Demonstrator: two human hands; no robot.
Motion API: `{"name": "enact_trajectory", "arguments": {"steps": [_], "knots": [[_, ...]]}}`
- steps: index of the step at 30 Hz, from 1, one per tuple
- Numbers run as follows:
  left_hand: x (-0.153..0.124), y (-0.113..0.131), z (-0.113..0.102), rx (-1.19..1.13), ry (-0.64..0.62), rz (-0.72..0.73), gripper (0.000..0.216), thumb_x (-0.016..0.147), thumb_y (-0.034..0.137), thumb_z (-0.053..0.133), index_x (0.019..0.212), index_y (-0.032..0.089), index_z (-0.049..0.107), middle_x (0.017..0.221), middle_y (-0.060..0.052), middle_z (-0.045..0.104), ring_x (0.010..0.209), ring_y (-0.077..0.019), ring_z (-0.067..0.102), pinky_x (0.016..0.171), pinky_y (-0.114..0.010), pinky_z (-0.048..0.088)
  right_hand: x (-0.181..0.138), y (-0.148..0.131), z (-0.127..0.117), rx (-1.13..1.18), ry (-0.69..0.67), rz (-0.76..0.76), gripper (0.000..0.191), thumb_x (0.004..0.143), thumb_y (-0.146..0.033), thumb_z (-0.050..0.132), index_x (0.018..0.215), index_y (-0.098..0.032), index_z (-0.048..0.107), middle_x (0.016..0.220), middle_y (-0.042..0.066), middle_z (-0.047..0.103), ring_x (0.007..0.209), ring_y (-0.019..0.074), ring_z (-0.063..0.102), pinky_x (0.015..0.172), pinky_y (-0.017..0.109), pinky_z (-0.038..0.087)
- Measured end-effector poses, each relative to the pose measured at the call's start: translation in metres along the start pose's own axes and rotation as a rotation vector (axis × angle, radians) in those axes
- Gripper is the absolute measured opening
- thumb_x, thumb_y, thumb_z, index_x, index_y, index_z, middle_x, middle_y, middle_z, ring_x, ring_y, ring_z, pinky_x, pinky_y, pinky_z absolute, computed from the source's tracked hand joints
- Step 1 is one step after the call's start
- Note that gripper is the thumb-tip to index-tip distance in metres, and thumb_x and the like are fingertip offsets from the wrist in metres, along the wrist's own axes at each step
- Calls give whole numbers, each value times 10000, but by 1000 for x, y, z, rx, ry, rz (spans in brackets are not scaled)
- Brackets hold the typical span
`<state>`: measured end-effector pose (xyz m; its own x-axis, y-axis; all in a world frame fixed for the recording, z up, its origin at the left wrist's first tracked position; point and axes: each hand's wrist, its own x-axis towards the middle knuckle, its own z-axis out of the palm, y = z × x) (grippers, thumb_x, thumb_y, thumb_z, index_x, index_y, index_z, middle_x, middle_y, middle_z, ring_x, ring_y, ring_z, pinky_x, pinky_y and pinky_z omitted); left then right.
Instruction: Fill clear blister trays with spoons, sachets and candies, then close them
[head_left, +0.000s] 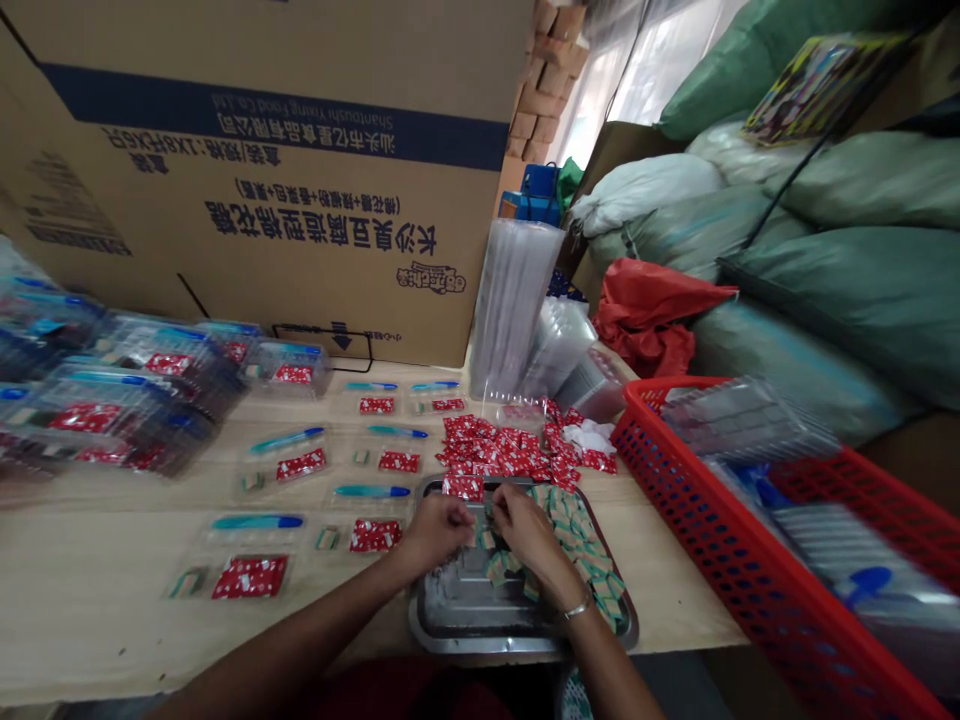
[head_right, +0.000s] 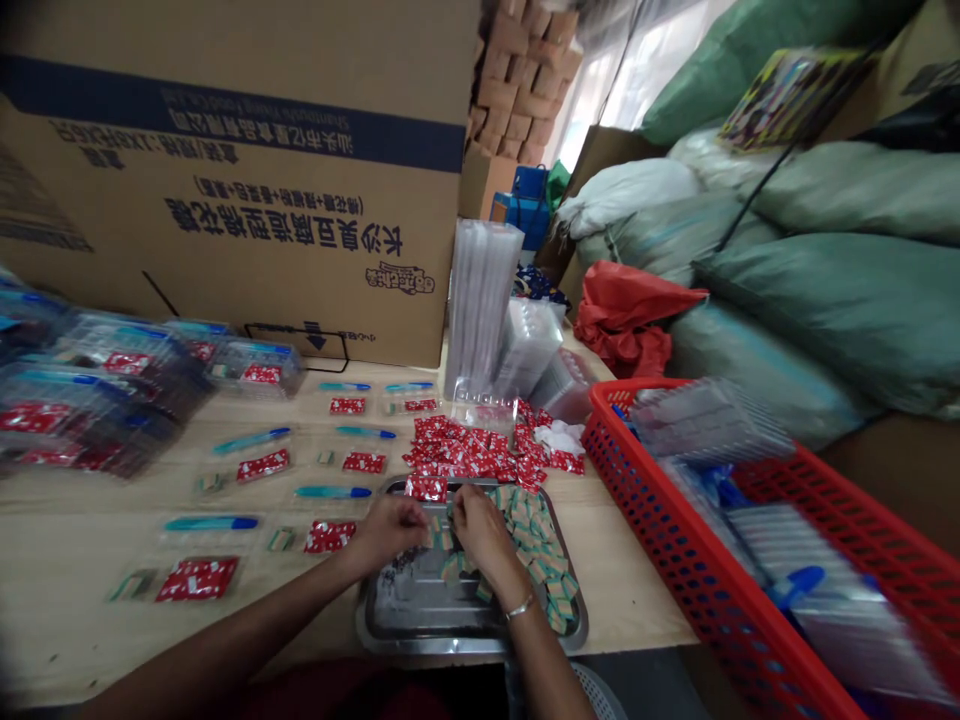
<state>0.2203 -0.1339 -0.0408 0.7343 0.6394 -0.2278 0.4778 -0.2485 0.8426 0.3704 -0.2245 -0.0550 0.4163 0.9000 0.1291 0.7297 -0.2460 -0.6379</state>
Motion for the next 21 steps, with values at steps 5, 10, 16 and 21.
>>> {"name": "enact_trajectory", "arguments": {"steps": [5, 10, 16, 21], "knots": [[24, 3, 14, 197, 26, 27, 178, 666, 53, 532, 734, 134, 675, 737, -49, 682, 747, -194, 631, 694, -283, 447, -22, 10, -20, 174, 28, 69, 97, 804, -266, 446, 764, -202, 506, 686, 0, 557, 623, 157, 538, 589, 258, 402], [23, 1, 9, 324, -25, 73, 173, 690, 83, 545, 796, 143, 667, 866, -104, 685, 907, -263, 623, 809, -355, 433, -36, 4, -22, 320, -20, 110, 115, 774, -292, 484, 749, -194, 537, 691, 2, 568, 648, 159, 541, 610, 262, 408], [23, 6, 4, 223, -38, 128, 141, 632, 32, 546, 654, 147, 625, 728, -46, 668, 792, -205, 627, 746, -289, 447, -26, -13, -9, 416, -93, 80, 76, 734, -253, 502, 730, -189, 543, 668, -6, 541, 638, 152, 508, 601, 259, 386], [9, 3, -5, -66, -63, 115, 48, 685, 157, 580, 705, 132, 614, 626, -8, 652, 576, -128, 597, 555, -211, 449, -26, -24, -15, 585, -179, 69, 131, 763, -319, 554, 762, -188, 565, 684, -16, 541, 654, 140, 498, 611, 251, 378]]}}
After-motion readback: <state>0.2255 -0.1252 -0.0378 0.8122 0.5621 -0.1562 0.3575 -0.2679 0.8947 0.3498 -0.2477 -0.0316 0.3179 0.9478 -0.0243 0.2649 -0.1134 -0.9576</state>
